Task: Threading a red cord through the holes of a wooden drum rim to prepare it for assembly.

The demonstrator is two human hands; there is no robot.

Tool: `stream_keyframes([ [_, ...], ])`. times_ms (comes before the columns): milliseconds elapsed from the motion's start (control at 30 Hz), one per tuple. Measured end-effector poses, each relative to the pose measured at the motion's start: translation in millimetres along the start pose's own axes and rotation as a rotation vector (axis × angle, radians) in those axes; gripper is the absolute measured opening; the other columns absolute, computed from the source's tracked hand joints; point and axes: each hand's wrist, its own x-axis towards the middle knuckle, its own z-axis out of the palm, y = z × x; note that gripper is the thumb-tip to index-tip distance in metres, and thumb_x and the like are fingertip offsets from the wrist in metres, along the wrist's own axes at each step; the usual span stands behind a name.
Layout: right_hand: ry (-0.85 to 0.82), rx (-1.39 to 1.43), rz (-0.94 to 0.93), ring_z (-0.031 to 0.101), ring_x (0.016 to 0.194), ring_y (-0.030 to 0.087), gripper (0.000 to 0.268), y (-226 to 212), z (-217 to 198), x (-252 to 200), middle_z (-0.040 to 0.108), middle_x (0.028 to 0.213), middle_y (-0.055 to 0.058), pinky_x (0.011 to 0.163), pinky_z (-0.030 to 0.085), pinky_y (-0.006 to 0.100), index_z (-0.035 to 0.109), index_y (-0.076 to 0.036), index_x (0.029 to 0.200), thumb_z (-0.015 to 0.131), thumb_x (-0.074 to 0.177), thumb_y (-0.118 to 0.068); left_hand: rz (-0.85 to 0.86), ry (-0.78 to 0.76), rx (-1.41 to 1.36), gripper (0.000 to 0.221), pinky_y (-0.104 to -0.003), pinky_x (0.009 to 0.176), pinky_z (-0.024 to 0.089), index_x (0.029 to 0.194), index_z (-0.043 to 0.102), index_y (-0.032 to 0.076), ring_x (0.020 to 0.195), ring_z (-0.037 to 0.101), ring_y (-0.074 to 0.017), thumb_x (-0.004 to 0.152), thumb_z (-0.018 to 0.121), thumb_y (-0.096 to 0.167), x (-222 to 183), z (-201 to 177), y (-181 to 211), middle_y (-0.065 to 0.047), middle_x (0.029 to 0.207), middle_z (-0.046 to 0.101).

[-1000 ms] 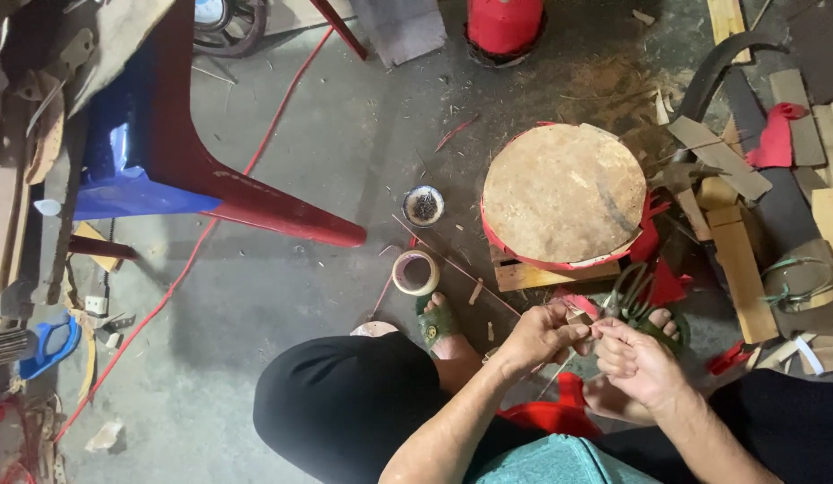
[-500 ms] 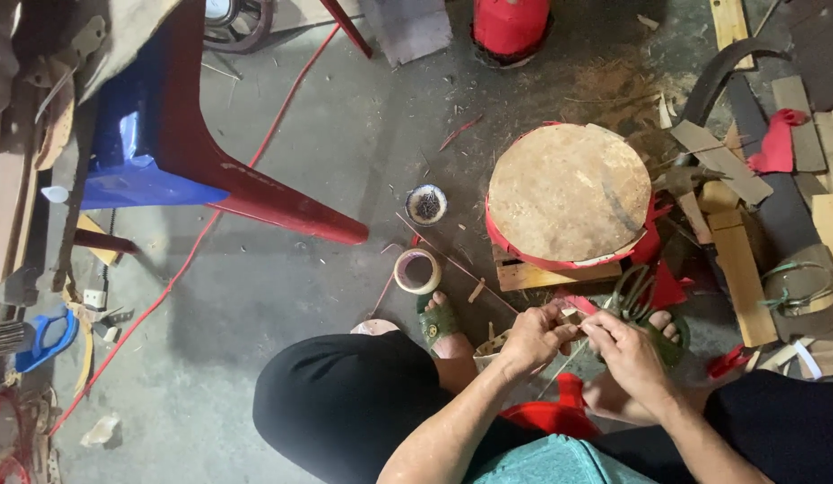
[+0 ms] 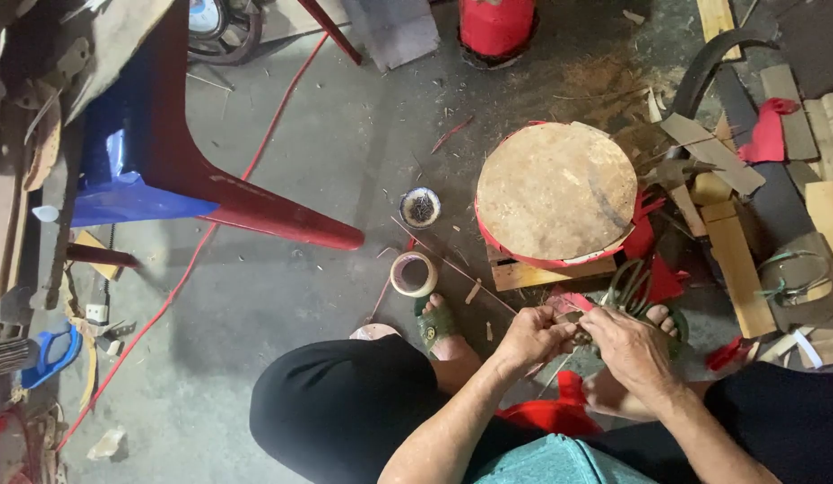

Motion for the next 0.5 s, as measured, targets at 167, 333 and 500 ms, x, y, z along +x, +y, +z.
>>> stream_keyframes([
  [167, 0.006, -0.085, 0.130, 0.072, 0.077, 0.028, 0.010, 24.1, 24.3, -8.9, 0.074, 0.082, 0.003, 0.074, 0.057, 0.044, 0.065, -0.027, 0.104, 0.060, 0.097, -0.032, 0.071, -0.063, -0.040, 0.006, -0.018, 0.040, 0.036, 0.098, 0.066, 0.003, 0.047, 0.051, -0.0067, 0.101, 0.062, 0.007, 7.9, -2.0, -10.1, -0.008, 0.072, 0.068],
  [333, -0.044, -0.023, 0.187, 0.075, 0.094, 0.037, 0.009, 15.4, -7.2, -3.1, 0.077, 0.089, 0.004, 0.086, 0.060, 0.052, 0.068, -0.033, 0.101, 0.063, 0.096, -0.039, 0.109, -0.110, -0.112, 0.006, -0.017, 0.035, 0.033, 0.097, 0.063, 0.002, 0.043, 0.054, -0.0090, 0.100, 0.061, 0.007, 2.4, 6.3, -3.9, -0.014, 0.073, 0.069],
  [500, -0.057, -0.073, 0.038, 0.067, 0.065, 0.020, 0.010, 9.0, -37.5, -4.4, 0.078, 0.085, -0.005, 0.076, 0.048, 0.033, 0.071, -0.021, 0.096, 0.064, 0.091, -0.026, -0.003, -0.183, -0.125, 0.008, -0.018, 0.039, 0.032, 0.100, 0.062, 0.011, 0.047, 0.046, -0.0047, 0.103, 0.065, 0.017, -11.4, 16.2, 10.7, -0.002, 0.074, 0.069],
])
